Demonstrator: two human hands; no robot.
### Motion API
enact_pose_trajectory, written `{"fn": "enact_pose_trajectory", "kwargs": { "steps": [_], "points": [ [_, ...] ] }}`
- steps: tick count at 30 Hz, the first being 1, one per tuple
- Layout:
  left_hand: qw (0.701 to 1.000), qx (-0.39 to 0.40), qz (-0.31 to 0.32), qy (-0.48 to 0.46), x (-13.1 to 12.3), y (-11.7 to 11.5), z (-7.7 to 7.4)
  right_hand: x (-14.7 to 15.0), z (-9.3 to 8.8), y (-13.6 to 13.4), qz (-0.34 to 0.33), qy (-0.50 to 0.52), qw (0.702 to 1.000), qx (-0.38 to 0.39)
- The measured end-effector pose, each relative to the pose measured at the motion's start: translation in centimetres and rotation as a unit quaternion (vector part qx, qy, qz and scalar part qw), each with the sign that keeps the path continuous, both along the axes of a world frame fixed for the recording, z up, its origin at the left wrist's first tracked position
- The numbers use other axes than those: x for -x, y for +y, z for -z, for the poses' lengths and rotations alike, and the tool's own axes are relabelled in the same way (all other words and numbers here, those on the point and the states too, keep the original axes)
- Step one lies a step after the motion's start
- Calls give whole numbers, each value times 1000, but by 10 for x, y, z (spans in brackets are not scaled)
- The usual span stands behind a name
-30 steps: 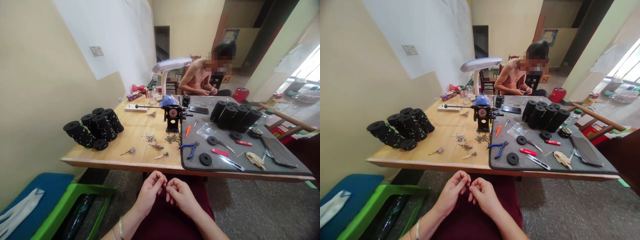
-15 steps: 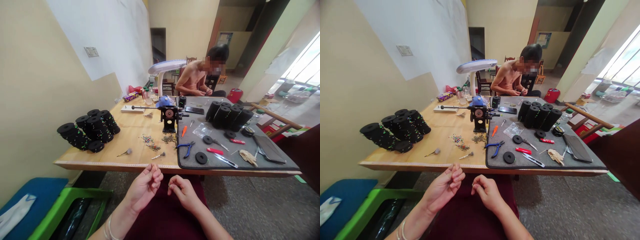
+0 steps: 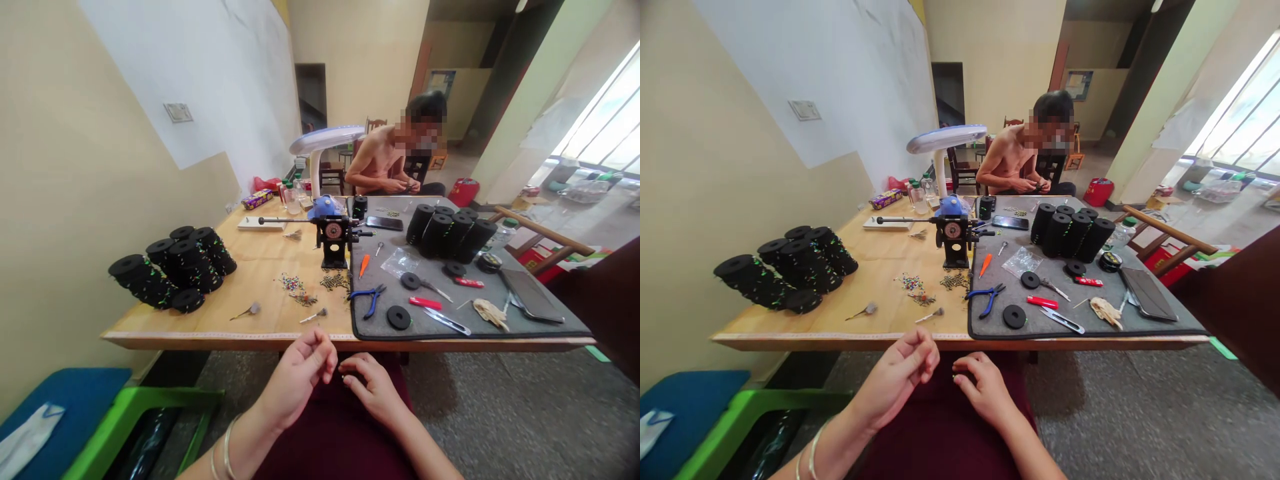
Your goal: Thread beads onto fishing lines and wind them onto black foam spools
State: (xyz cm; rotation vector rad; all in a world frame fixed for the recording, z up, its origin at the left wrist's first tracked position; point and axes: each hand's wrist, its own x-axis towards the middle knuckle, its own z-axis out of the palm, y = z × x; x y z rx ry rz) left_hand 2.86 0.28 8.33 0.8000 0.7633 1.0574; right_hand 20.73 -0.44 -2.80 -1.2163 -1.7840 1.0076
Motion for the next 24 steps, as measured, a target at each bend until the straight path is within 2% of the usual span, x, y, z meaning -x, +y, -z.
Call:
{"fn": "enact_pose_trajectory", "kwargs": {
  "steps": [4, 7, 10, 13, 16, 18, 20, 22, 24],
  "points": [
    [979, -114, 3, 167, -2, -8, 10, 4, -32, -4, 16, 65, 998, -2],
    [963, -150, -21, 224, 1, -13, 17, 16, -56, -7, -25, 146, 985, 86],
    [943, -180, -62, 273, 5, -16, 23, 31, -66, -7, -67, 211, 962, 160],
    [935, -200, -93, 279, 9, -16, 27, 41, -62, -8, -51, 186, 967, 164],
    [943, -192, -68, 262, 13, -9, 29, 42, -51, -8, -25, 117, 986, 121],
    [937, -201, -52, 280, 17, 3, 31, 40, -44, -7, -2, 125, 984, 130],
    [918, -227, -77, 316, 20, 21, 34, 39, -36, -5, 33, 183, 967, 175],
    [894, -254, -131, 346, 22, 43, 39, 38, -30, -3, 67, 246, 942, 219],
    [868, -259, -149, 397, 21, 63, 45, 37, -25, -2, 92, 288, 923, 236]
  ]
}}
